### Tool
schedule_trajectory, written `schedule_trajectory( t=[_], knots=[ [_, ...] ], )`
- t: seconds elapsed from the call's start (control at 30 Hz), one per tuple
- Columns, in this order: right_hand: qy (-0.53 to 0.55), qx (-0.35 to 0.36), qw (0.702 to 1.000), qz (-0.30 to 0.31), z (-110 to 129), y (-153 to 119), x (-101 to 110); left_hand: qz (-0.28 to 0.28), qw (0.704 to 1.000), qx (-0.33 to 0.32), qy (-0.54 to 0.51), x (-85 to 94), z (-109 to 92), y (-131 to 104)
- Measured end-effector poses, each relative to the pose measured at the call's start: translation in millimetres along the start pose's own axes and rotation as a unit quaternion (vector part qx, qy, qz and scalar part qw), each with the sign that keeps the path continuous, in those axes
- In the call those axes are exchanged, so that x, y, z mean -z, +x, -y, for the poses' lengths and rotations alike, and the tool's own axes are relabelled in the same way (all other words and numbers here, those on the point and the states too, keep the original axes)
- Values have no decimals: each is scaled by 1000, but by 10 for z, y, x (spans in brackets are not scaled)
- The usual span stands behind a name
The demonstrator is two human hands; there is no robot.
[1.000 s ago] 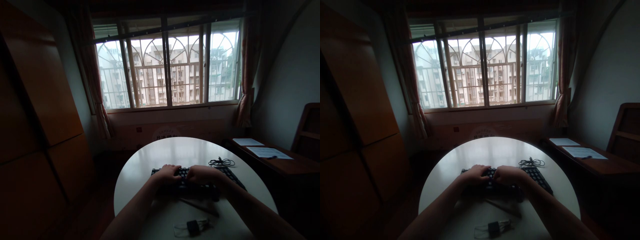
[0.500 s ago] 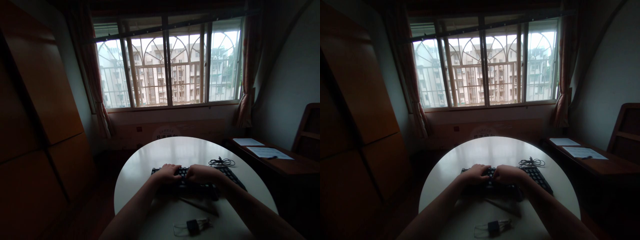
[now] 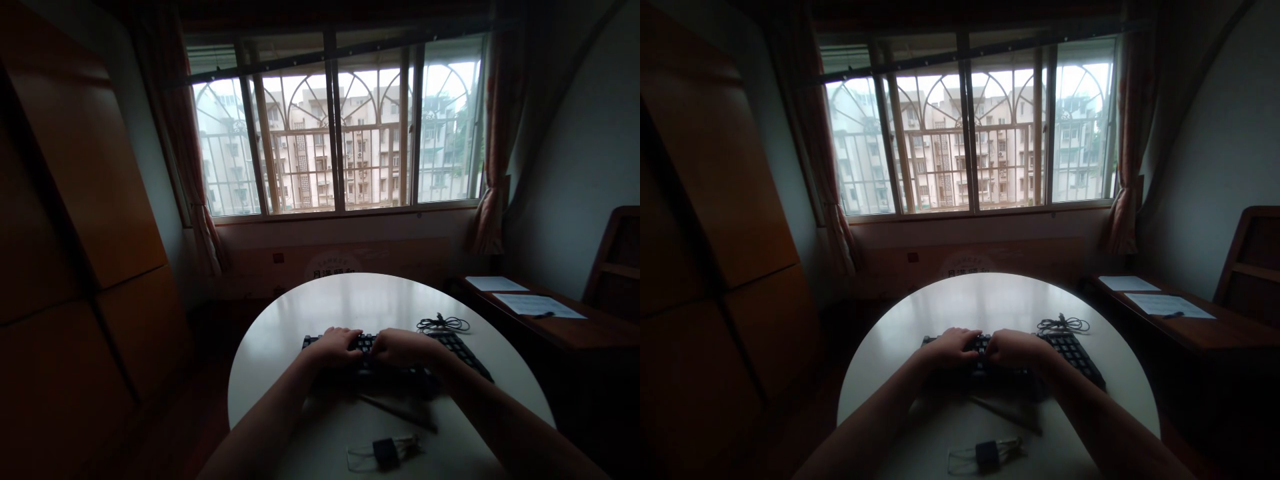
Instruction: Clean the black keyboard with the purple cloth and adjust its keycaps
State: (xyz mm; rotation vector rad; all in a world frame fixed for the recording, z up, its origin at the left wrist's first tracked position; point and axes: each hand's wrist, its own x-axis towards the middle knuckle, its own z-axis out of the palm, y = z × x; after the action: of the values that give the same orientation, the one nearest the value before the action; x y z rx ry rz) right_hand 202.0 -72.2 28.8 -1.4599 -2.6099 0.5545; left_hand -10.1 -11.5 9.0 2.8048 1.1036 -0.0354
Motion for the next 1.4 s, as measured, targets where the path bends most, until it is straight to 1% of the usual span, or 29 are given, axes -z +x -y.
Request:
schedule_trajectory(
  t=[0.13,0.33,0.5,0.57,0.73,0.97,1.2,1.4],
  knots=[
    [4,3,1000,-4,12,6,-17,-2,1000,-1,-3,-3,0,4],
    [22,4,1000,14,-37,-2,15,7,1000,9,-16,78,-70,-55],
    [21,-2,1000,-3,1,4,-1,9,1000,9,-28,116,-105,-88],
    [20,-2,1000,-3,10,3,0,9,1000,9,-26,115,-106,-88],
    [30,1,999,21,-37,-2,22,6,1000,14,-19,80,-78,-67],
    [23,0,1000,-9,-24,21,-21,-6,1000,6,-10,9,-13,-16],
    [38,4,999,11,-73,38,-9,-4,1000,6,-16,36,-34,-46],
    [55,0,998,2,-59,29,-17,0,1000,8,-18,68,-63,-64]
  ],
)
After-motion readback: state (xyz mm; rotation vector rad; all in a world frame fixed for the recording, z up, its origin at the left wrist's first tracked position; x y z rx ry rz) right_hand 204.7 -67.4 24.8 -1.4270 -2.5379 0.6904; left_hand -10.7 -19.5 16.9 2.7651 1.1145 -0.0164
